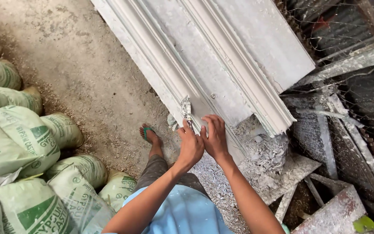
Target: The person scrapes dust and residue from several white decorative moldings using a metal scraper. They work along the grooves and edges of each piece, moving from one molding to the next on a workbench.
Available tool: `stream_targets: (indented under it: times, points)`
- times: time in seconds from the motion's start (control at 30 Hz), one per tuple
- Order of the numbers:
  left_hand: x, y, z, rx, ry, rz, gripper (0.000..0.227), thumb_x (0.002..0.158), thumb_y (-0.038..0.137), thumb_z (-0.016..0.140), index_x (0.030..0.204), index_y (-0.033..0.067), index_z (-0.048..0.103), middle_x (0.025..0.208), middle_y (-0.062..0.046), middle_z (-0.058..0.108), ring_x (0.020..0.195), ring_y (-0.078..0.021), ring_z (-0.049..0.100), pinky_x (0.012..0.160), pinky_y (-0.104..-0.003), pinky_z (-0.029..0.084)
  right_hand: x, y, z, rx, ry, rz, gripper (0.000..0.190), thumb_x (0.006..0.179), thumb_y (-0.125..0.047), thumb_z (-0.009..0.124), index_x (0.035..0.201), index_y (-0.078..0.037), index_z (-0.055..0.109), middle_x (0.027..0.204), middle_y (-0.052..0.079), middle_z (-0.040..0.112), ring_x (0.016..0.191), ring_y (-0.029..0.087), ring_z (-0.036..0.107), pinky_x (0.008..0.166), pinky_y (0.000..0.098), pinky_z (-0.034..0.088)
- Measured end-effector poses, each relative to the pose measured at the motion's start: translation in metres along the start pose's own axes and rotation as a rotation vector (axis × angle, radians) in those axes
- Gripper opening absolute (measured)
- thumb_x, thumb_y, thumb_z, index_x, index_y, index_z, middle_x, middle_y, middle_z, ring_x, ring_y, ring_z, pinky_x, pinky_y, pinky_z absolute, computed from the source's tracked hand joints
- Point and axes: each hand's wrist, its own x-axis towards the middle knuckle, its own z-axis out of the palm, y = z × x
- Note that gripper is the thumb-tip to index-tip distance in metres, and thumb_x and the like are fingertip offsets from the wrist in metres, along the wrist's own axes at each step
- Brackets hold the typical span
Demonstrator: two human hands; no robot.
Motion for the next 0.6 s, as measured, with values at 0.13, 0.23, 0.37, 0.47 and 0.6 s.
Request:
stream_targets:
  times: [0.13, 0.23, 0.37, 0.47, 0.6]
  points:
    - [0.003, 0.002, 0.0, 0.027, -0.085, -0.018, 0.078, 0.089, 0.006, 0.046, 0.154, -0.0169, 0.008, 0.112, -0.026, 0.04, 0.082, -0.0577, 0.062, 0.061, -0.064, 0.055, 0.008, -0.001, -0.009, 0.059, -0.045, -0.034, 0.023, 0.101, -0.016, 0.054, 0.122, -0.014, 0.063, 0.119, 0.007, 0.063, 0.121, 0.031, 0.057, 0.109, 0.0444, 0.044]
    - [0.009, 0.02, -0.009, 0.021, -0.104, -0.064, 0.077, 0.089, 0.008, 0.044, 0.154, -0.0146, 0.01, 0.111, -0.026, 0.042, 0.081, -0.0588, 0.063, 0.06, -0.066, 0.054, 0.021, -0.006, -0.02, 0.293, -0.14, 0.095, 0.02, 0.104, -0.015, 0.053, 0.116, -0.016, 0.068, 0.107, 0.005, 0.071, 0.101, 0.026, 0.069, 0.084, 0.0339, 0.059]
    - [0.024, -0.001, -0.002, 0.019, -0.125, -0.094, 0.076, 0.092, 0.012, 0.042, 0.156, -0.0098, 0.008, 0.114, -0.024, 0.042, 0.082, -0.0587, 0.063, 0.062, -0.067, 0.053, 0.043, -0.024, -0.031, 0.393, -0.184, 0.167, 0.022, 0.104, -0.019, 0.053, 0.119, -0.011, 0.067, 0.101, 0.011, 0.075, 0.09, 0.026, 0.075, 0.075, 0.038, 0.062]
    - [0.028, 0.004, -0.013, 0.028, -0.124, -0.058, 0.073, 0.092, 0.009, 0.039, 0.155, -0.0123, 0.009, 0.113, -0.026, 0.042, 0.085, -0.0591, 0.061, 0.066, -0.065, 0.053, 0.069, -0.045, -0.035, 0.391, -0.39, 0.376, 0.033, 0.106, -0.03, 0.05, 0.126, -0.008, 0.063, 0.105, 0.019, 0.075, 0.094, 0.035, 0.075, 0.082, 0.0497, 0.061]
    - [0.04, 0.02, -0.035, -0.092, -0.156, -0.089, 0.073, 0.091, 0.008, 0.038, 0.154, -0.0117, 0.008, 0.113, -0.026, 0.043, 0.088, -0.0592, 0.059, 0.065, -0.063, 0.053, 0.109, -0.06, -0.017, 0.289, -0.613, 0.53, 0.053, 0.103, -0.054, 0.047, 0.119, -0.007, 0.067, 0.103, 0.02, 0.076, 0.101, 0.04, 0.073, 0.086, 0.055, 0.056]
